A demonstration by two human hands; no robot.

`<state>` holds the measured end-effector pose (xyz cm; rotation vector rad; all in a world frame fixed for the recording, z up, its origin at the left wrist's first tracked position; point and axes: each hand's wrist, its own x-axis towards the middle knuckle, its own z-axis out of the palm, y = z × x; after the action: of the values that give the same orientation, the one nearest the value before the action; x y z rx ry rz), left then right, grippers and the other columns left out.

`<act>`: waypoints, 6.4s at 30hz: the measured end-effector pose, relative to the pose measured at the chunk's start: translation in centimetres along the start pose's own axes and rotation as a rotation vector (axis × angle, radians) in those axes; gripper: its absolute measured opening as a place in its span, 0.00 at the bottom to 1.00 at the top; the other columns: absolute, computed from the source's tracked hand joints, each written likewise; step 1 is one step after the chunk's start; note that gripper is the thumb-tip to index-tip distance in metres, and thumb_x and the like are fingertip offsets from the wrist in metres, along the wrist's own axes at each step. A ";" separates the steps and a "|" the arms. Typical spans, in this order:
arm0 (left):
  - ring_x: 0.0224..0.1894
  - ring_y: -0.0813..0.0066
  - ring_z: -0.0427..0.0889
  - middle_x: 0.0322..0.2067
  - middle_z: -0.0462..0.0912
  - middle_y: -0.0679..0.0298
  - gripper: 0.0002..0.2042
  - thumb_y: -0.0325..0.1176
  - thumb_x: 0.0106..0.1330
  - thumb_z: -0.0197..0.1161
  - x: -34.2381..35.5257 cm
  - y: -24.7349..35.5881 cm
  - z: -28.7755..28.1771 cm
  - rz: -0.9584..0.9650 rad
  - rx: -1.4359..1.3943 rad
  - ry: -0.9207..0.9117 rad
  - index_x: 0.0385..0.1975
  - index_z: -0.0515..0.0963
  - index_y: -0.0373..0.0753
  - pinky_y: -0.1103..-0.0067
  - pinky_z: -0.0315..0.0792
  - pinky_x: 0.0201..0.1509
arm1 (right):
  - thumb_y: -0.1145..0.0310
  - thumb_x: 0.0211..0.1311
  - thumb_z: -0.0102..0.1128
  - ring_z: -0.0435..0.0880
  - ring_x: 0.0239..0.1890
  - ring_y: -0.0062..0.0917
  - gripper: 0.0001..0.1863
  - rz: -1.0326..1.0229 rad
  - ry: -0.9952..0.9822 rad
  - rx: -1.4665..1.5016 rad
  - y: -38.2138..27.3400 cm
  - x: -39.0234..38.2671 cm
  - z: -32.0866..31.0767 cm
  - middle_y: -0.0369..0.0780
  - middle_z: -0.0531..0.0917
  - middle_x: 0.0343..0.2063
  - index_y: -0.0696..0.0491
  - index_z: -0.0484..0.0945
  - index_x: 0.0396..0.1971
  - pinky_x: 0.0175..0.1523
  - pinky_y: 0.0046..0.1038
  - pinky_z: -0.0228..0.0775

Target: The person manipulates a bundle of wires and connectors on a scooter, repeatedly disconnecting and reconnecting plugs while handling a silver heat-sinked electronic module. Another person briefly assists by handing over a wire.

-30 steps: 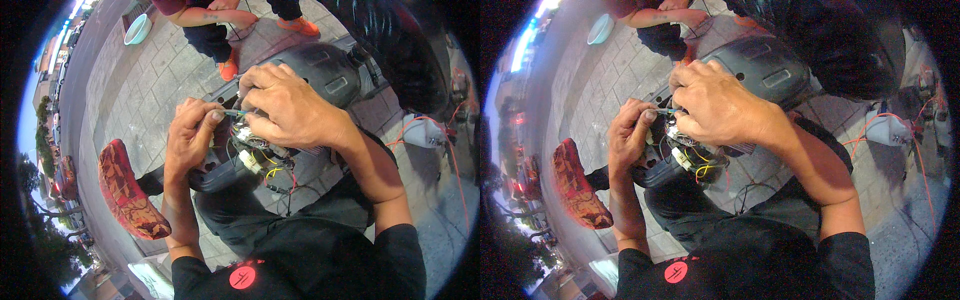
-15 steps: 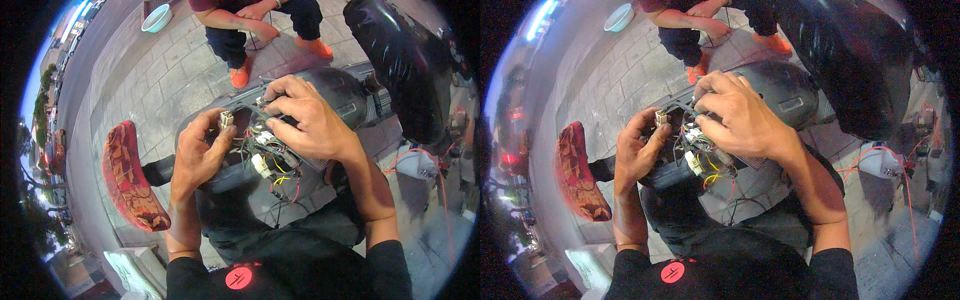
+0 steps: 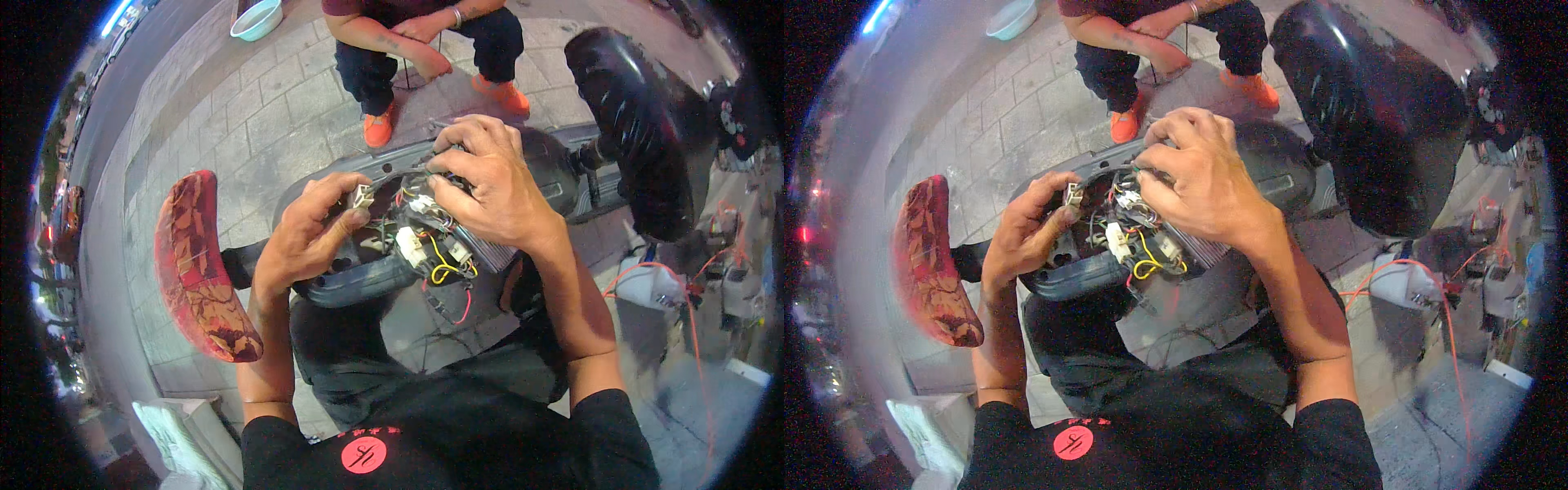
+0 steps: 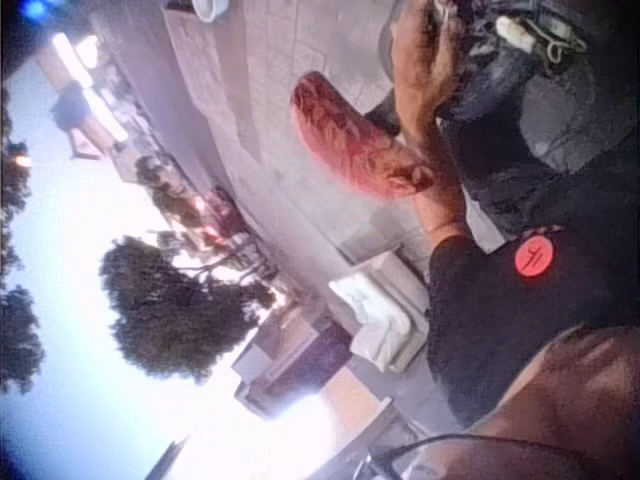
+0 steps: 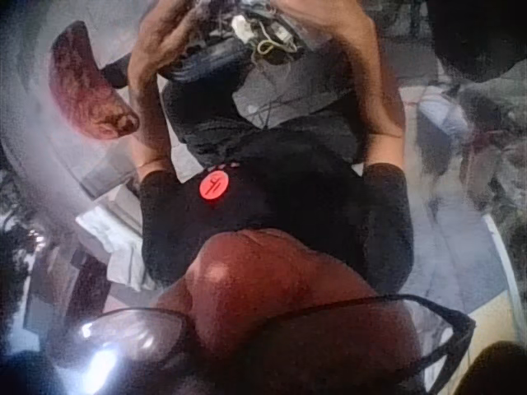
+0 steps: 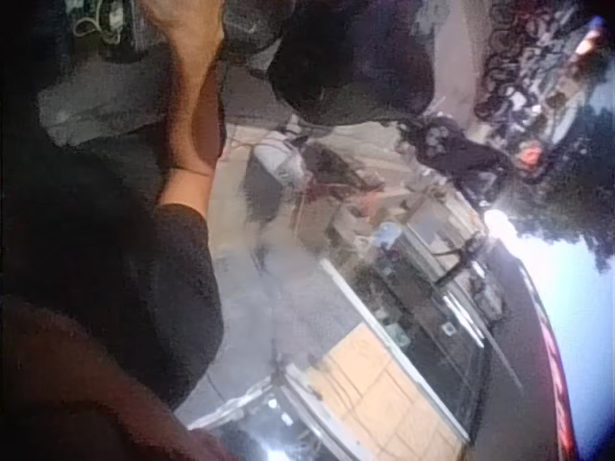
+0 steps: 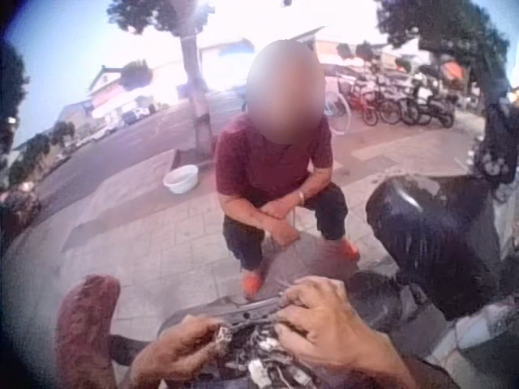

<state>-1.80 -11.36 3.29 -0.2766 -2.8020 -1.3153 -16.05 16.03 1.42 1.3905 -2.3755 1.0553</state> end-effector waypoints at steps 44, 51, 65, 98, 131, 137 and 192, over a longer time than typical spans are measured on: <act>0.53 0.50 0.87 0.49 0.90 0.54 0.17 0.30 0.71 0.72 0.5 -1.8 1.3 0.214 -0.105 0.181 0.58 0.84 0.37 0.62 0.77 0.60 | 0.71 0.65 0.74 0.89 0.39 0.35 0.16 -0.236 -0.366 0.155 -2.2 5.1 -0.8 0.42 0.89 0.35 0.54 0.89 0.52 0.51 0.34 0.79; 0.51 0.55 0.89 0.47 0.90 0.56 0.17 0.29 0.66 0.78 0.6 -1.4 1.3 0.312 -0.181 0.210 0.53 0.87 0.37 0.65 0.79 0.56 | 0.71 0.68 0.70 0.89 0.41 0.30 0.10 0.070 -0.504 0.329 -3.9 6.1 -2.6 0.42 0.89 0.38 0.59 0.91 0.45 0.49 0.34 0.82; 0.45 0.47 0.87 0.41 0.88 0.53 0.17 0.29 0.60 0.79 0.4 -2.6 2.0 0.424 -0.177 0.273 0.49 0.86 0.36 0.62 0.79 0.52 | 0.71 0.59 0.67 0.94 0.43 0.47 0.13 -0.118 -0.920 -0.654 -14.9 9.1 -1.5 0.55 0.90 0.40 0.63 0.89 0.40 0.49 0.45 0.86; 0.44 0.55 0.86 0.46 0.89 0.54 0.20 0.34 0.69 0.75 0.7 -2.1 2.4 0.266 -0.086 0.253 0.59 0.85 0.39 0.67 0.76 0.49 | 0.68 0.74 0.68 0.91 0.43 0.43 0.12 0.213 -0.040 0.033 -8.5 0.4 -3.6 0.45 0.88 0.43 0.55 0.88 0.52 0.48 0.39 0.82; 0.61 0.63 0.84 0.58 0.87 0.53 0.18 0.30 0.81 0.64 1.9 -0.6 2.4 -0.030 -0.003 0.269 0.67 0.81 0.36 0.70 0.74 0.69 | 0.56 0.77 0.66 0.87 0.35 0.36 0.21 0.391 -0.104 0.515 -0.7 1.0 0.9 0.45 0.83 0.33 0.60 0.87 0.31 0.43 0.39 0.76; 0.57 0.65 0.82 0.53 0.87 0.56 0.17 0.34 0.81 0.66 4.2 -1.5 1.8 0.032 0.142 0.163 0.64 0.83 0.37 0.68 0.71 0.69 | 0.58 0.71 0.71 0.88 0.43 0.41 0.17 0.290 -0.154 0.445 0.0 0.9 0.4 0.48 0.84 0.39 0.59 0.90 0.39 0.51 0.40 0.79; 0.57 0.73 0.82 0.53 0.88 0.66 0.16 0.26 0.71 0.76 8.2 -4.3 -0.2 -0.139 -0.360 -0.047 0.57 0.87 0.37 0.72 0.77 0.64 | 0.64 0.66 0.78 0.88 0.48 0.32 0.12 0.353 -0.089 0.720 2.8 1.1 1.5 0.43 0.85 0.46 0.56 0.90 0.42 0.51 0.34 0.80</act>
<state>-10.62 -13.03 1.06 -0.1231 -2.6452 -1.8673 -18.70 15.15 -0.47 1.2145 -2.4691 2.1410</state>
